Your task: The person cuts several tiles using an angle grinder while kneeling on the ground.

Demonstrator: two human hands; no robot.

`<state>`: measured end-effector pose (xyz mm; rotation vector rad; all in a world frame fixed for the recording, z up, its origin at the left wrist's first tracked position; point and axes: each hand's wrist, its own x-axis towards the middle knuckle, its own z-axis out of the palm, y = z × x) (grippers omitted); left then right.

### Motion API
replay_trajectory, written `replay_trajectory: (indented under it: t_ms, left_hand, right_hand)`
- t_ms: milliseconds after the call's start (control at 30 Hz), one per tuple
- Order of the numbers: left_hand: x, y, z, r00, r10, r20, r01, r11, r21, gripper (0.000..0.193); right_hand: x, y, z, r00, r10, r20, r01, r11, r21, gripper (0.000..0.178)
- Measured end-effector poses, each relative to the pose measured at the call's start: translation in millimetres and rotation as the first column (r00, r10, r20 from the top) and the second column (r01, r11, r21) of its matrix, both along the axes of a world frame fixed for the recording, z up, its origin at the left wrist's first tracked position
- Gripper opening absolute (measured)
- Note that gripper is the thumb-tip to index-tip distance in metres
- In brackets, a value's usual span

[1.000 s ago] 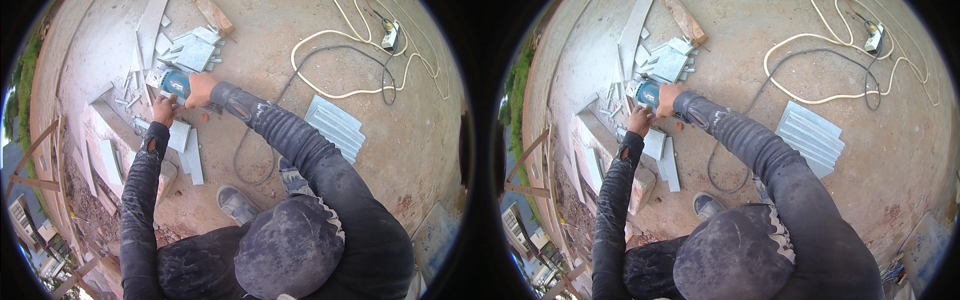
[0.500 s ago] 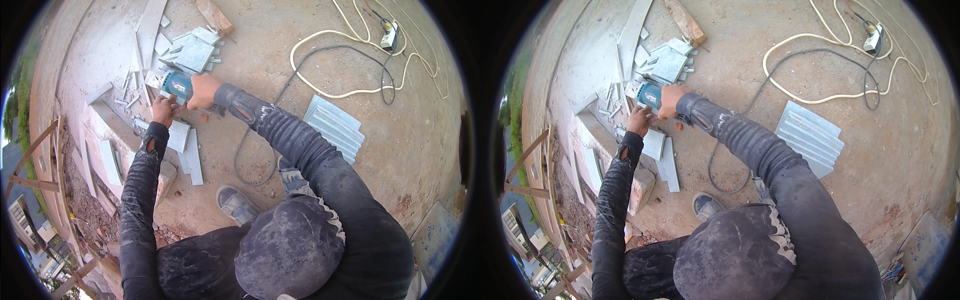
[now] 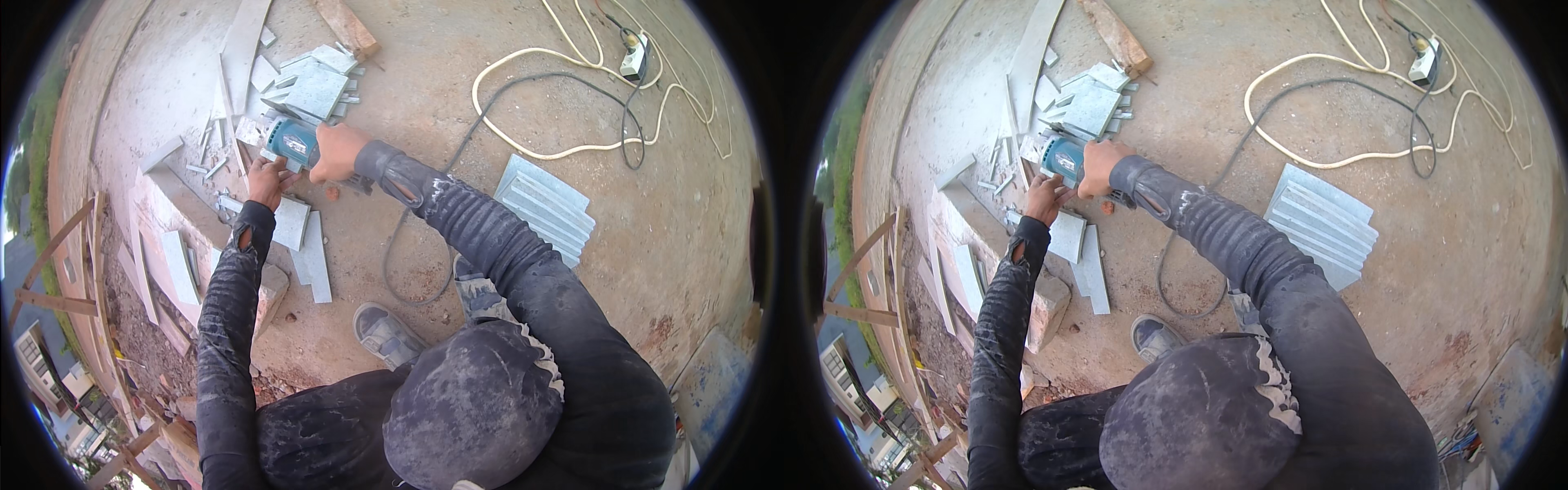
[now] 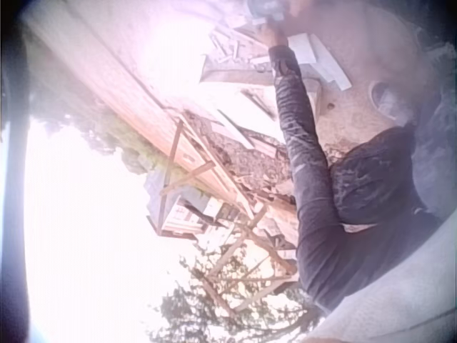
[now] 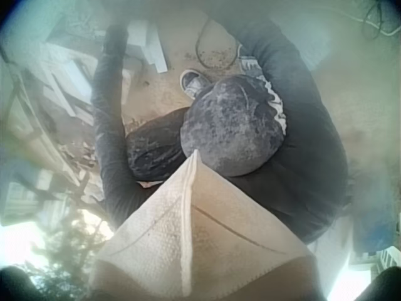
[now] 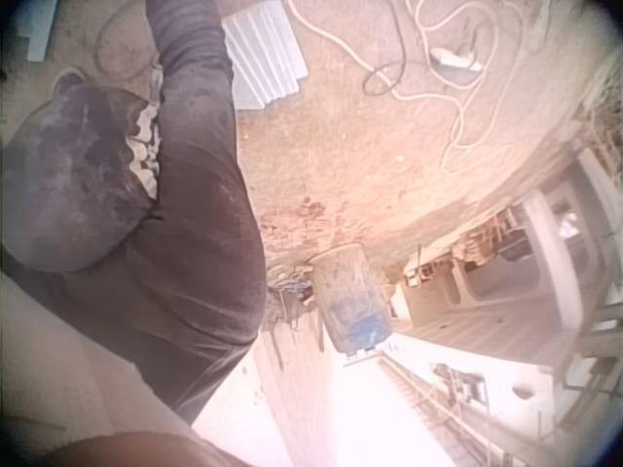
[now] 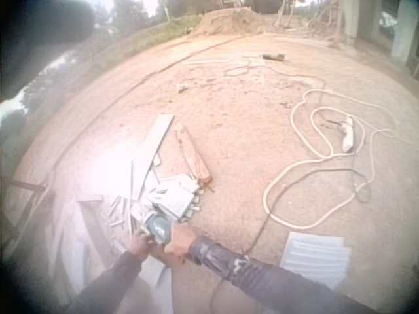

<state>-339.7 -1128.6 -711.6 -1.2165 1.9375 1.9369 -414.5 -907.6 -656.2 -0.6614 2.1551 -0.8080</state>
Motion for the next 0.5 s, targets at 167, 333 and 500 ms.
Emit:
replay_trajectory:
  t_ms: [167,333,500]
  left_hand:
    - [0.8,-2.7,0.1,1.000,0.008,0.001,-0.008,1.000,0.005,0.012]
    - [-1.4,1.5,2.8,1.000,0.009,0.007,-0.009,1.000,-0.015,0.012]
    - [-1.6,0.0,1.3,1.000,0.017,0.012,-0.017,1.000,-0.013,0.013]
  right_hand:
    - [2.4,0.4,-5.5,1.000,-0.005,-0.008,0.005,1.000,-0.019,0.067]
    - [3.6,5.7,-7.6,1.000,-0.012,-0.003,0.011,0.999,-0.031,0.064]
    - [6.0,7.3,-10.8,1.000,-0.022,-0.009,0.021,0.999,-0.040,0.065]
